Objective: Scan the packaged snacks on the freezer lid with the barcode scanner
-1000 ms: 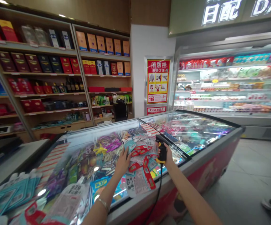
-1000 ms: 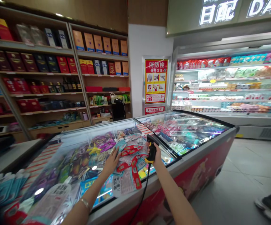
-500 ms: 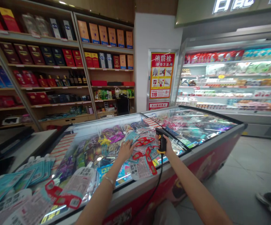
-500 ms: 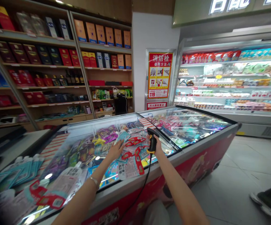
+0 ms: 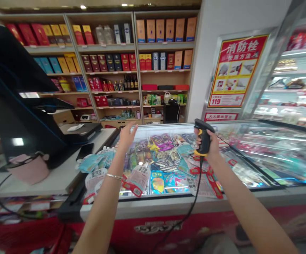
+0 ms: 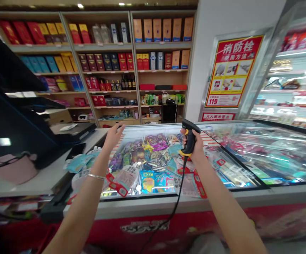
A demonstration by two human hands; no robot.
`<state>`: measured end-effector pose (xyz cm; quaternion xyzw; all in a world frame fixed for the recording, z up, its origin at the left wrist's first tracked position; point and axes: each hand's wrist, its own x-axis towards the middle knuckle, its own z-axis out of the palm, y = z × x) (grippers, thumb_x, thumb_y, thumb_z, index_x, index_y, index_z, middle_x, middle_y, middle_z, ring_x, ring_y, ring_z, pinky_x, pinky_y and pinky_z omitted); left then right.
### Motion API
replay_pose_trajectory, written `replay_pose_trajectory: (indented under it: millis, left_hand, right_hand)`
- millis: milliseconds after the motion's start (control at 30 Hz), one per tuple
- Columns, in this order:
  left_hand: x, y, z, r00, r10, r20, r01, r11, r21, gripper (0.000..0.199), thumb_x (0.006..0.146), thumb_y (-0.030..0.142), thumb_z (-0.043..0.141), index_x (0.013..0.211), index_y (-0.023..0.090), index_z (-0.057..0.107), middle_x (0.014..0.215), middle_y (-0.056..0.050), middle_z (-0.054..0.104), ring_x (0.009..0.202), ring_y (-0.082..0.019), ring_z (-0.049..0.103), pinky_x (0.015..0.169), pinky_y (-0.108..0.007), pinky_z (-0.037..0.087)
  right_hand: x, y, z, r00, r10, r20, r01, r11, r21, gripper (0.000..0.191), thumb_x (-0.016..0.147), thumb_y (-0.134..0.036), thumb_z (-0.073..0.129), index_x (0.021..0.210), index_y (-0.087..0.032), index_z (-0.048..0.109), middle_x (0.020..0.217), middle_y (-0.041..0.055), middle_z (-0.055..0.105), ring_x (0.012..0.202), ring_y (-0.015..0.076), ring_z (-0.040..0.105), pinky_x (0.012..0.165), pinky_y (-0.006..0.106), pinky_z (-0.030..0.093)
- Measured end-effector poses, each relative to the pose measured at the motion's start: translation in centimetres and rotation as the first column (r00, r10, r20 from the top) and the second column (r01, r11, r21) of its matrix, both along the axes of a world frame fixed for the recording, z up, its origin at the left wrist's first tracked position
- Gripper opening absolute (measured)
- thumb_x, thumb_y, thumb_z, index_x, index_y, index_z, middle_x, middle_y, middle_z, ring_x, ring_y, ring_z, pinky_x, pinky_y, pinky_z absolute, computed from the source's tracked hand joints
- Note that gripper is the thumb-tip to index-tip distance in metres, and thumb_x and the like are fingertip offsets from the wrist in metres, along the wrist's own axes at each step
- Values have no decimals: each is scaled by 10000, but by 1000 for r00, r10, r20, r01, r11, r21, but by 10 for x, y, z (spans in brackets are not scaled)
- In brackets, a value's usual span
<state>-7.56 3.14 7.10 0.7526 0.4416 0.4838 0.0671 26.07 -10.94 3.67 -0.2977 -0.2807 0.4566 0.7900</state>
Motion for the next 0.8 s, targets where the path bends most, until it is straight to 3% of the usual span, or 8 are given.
replay_pose_trajectory:
  millis: [100, 167, 300, 433, 500, 567, 667, 800]
  left_hand:
    - [-51, 14, -18, 976, 212, -48, -215, 975, -60, 413, 861, 357, 471, 1214, 162, 561, 1201, -117, 609, 1120, -249, 539, 981, -372, 381]
    - [-77, 20, -34, 922, 363, -137, -380, 916, -129, 413, 835, 308, 494, 1215, 161, 555, 1190, -138, 604, 1099, -275, 544, 944, -386, 403]
    - [-112, 24, -64, 746, 579, -329, -652, 737, -181, 389, 805, 212, 479, 1173, 133, 576, 1177, -184, 591, 1098, -331, 524, 921, -460, 388]
    - [-127, 24, -88, 524, 790, -318, -851, 485, -199, 368, 814, 198, 416, 1119, 87, 589, 1233, -228, 538, 1234, -402, 383, 972, -594, 265]
    - [-135, 24, -95, 452, 849, -274, -886, 393, -244, 399, 802, 218, 427, 1149, 79, 567, 1338, -247, 447, 1302, -441, 271, 958, -635, 246]
    - [-145, 24, -99, 430, 875, -221, -883, 357, -303, 480, 772, 262, 479, 1213, 77, 522, 1433, -257, 325, 1328, -465, 205, 948, -647, 254]
    - [-161, 22, -98, 437, 879, -192, -832, 314, -457, 761, 659, 377, 631, 1313, 44, 429, 1470, -299, 208, 1304, -510, 226, 939, -637, 291]
    - [-170, 17, -91, 417, 868, -271, -778, 186, -599, 1065, 485, 377, 773, 1388, 40, 320, 1417, -345, 261, 1262, -500, 322, 947, -583, 332]
  right_hand:
    - [-50, 25, -1, 976, 218, -28, -218, 976, -11, 323, 801, -407, 519, 962, -152, 636, 626, 27, 623, 406, 97, 462, 330, 194, 379]
    - [-79, 39, -8, 943, 328, -54, -331, 943, -48, 331, 807, -405, 507, 958, -143, 641, 571, 15, 588, 395, 98, 457, 327, 191, 378]
    - [-124, 60, -34, 889, 450, -81, -457, 881, -124, 312, 817, -379, 498, 903, -124, 657, 485, 1, 529, 384, 102, 451, 324, 186, 369]
    - [-158, 72, -67, 855, 514, -75, -518, 832, -202, 271, 793, -383, 550, 808, -138, 666, 495, 18, 560, 399, 104, 461, 345, 192, 375]
    - [-170, 74, -82, 828, 554, -84, -557, 797, -233, 258, 783, -378, 556, 780, -146, 670, 503, 22, 572, 400, 106, 462, 361, 202, 385]
    - [-178, 73, -94, 797, 600, -76, -594, 754, -280, 263, 778, -380, 557, 774, -145, 674, 494, 25, 578, 401, 108, 471, 376, 204, 390]
    - [-185, 68, -106, 763, 645, -35, -619, 715, -326, 277, 770, -383, 565, 798, -133, 681, 543, 40, 622, 406, 105, 492, 390, 202, 401]
    - [-187, 62, -109, 758, 652, -14, -620, 713, -329, 287, 767, -395, 574, 799, -130, 680, 642, 61, 668, 405, 95, 508, 397, 201, 419]
